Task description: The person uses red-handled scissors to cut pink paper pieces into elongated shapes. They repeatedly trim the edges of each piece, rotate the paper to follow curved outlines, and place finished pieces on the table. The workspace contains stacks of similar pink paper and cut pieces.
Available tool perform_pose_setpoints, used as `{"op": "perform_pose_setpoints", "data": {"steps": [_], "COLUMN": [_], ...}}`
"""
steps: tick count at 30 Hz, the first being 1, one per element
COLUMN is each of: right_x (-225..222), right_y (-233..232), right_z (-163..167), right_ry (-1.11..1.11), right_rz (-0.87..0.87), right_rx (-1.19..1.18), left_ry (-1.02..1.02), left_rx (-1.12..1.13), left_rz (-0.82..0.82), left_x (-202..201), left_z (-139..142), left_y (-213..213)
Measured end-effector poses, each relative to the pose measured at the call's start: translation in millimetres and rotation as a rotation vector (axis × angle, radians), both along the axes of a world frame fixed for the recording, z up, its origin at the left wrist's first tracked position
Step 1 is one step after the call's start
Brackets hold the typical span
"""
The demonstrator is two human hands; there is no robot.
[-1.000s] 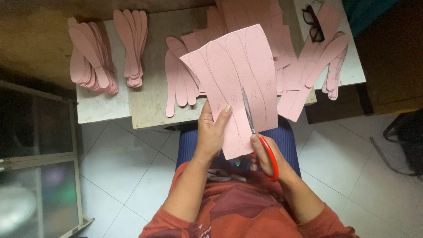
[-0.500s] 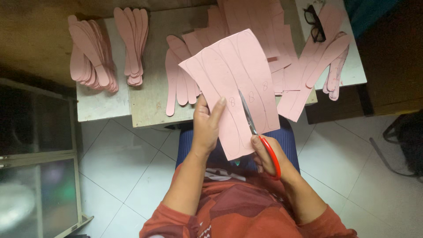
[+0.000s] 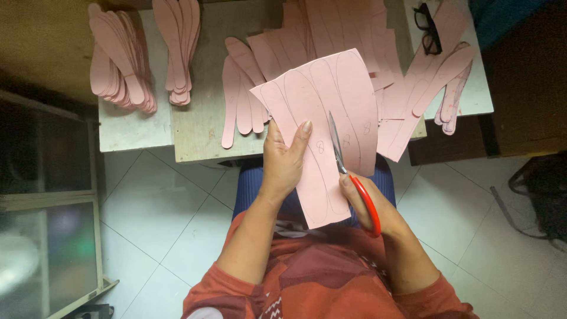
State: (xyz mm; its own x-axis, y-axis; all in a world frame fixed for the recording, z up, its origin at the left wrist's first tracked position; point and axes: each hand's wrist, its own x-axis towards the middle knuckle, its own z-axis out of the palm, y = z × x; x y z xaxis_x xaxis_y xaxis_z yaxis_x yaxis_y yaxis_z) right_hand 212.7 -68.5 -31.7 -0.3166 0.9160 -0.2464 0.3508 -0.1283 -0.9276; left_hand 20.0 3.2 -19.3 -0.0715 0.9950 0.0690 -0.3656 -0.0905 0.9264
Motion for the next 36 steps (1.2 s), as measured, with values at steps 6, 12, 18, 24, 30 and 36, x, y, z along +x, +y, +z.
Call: {"op": "perform_pose_setpoints", "data": {"steps": [6,12,18,24,30,36], "right_x": [-5,-7,-8,-5,-9,-10], "right_y": [-4,-7,-8,-8,1,9], "right_z": [5,5,9,11,16,31], "right_ry": [-0.101,-0.137,-0.065,0.014,0.073,0.108], "right_rz": [-0.066,-0.091,-0.131,-0.129,-0.093,-0.006], "right_rx": [0.034,0.059,-0.126,-0.191,-0.066,0.047], "left_ry": [0.036,-0.027,-0.034,-0.002,0.049,0.063], "left_rx": [0.004,-0.028,-0.034,-0.035,-0.078,-0.059], "left_rz": [0.018,-0.005,-0.008,-0.013,-0.108,-0.124], "left_x": [0,-1,-1,-4,-3,-3], "left_z": [-1,-1,0,3,7,15], "left_y": [-2,-3,-3,-4,-10,-11]}}
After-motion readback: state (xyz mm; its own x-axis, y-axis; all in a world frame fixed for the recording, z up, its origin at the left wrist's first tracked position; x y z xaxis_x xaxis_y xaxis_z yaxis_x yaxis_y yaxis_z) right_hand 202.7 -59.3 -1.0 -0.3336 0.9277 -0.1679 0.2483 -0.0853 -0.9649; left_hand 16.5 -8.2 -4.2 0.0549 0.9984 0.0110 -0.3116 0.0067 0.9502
